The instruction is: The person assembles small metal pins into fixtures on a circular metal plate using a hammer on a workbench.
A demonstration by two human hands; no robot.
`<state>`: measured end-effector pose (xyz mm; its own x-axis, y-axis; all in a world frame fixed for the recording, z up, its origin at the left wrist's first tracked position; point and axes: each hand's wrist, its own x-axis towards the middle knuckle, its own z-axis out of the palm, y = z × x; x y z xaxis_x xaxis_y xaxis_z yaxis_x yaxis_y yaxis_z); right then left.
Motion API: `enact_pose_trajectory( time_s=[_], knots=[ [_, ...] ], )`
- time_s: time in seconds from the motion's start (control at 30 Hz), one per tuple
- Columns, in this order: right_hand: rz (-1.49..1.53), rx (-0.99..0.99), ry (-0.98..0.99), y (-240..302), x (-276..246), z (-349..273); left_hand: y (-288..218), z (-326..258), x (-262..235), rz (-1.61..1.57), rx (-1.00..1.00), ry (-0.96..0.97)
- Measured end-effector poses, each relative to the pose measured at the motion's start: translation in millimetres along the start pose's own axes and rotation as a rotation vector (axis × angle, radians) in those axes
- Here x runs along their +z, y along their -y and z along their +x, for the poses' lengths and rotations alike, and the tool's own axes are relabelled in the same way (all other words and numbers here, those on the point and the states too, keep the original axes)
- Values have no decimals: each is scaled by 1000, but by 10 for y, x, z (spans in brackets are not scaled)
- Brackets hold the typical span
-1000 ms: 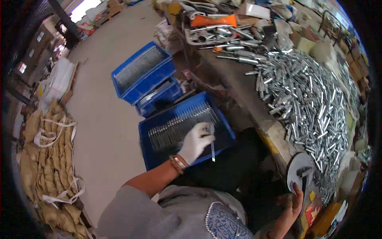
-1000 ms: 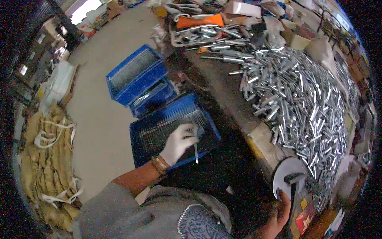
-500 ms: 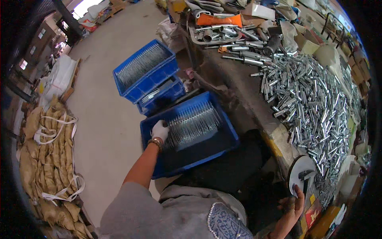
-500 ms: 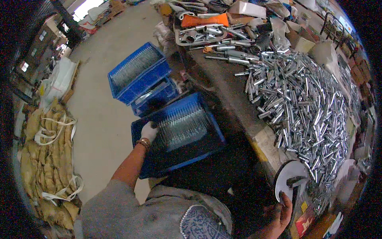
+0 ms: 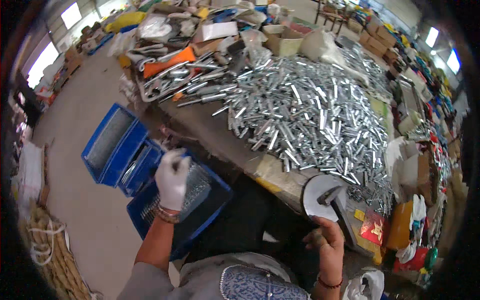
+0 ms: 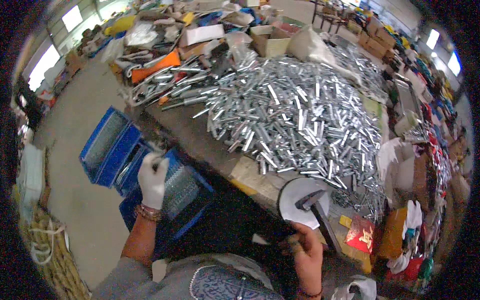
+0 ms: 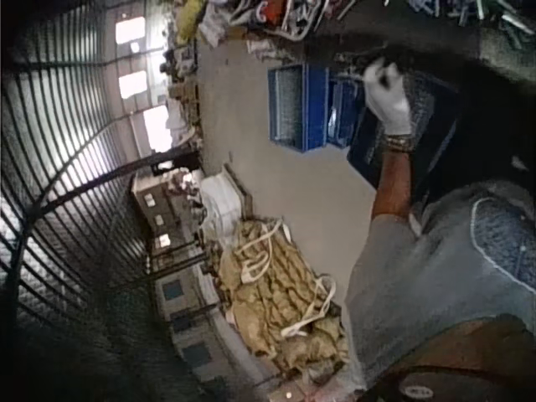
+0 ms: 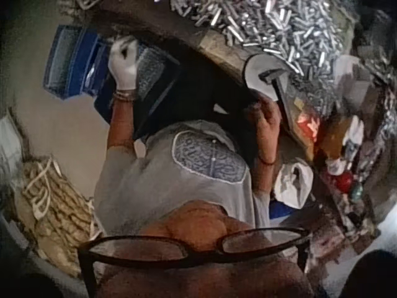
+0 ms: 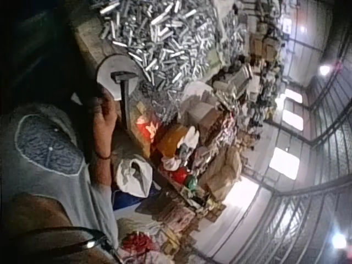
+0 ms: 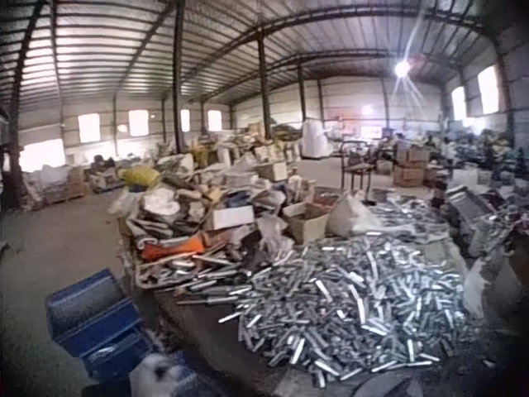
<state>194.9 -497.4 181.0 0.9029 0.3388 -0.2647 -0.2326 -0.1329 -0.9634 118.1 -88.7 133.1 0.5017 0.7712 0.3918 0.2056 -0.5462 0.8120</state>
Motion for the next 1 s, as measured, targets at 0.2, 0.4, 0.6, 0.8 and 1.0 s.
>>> enact_pose_trajectory(
  time_s=[0.2,0.4,0.6,0.8,1.0],
  knots=[
    [-21,4,35,10,-12,-85,-1156,31,996,31,197,344],
    [-58,-19,28,82,-203,-167,-1087,77,1317,184,202,300],
    [-361,-252,-132,253,-622,-206,-1101,50,1254,-86,158,242],
    [-1031,-475,-566,321,-1299,407,-1378,-80,931,-115,380,319],
    [-1480,-630,-486,222,-1685,907,-1695,-323,931,-77,633,597]
  ],
)
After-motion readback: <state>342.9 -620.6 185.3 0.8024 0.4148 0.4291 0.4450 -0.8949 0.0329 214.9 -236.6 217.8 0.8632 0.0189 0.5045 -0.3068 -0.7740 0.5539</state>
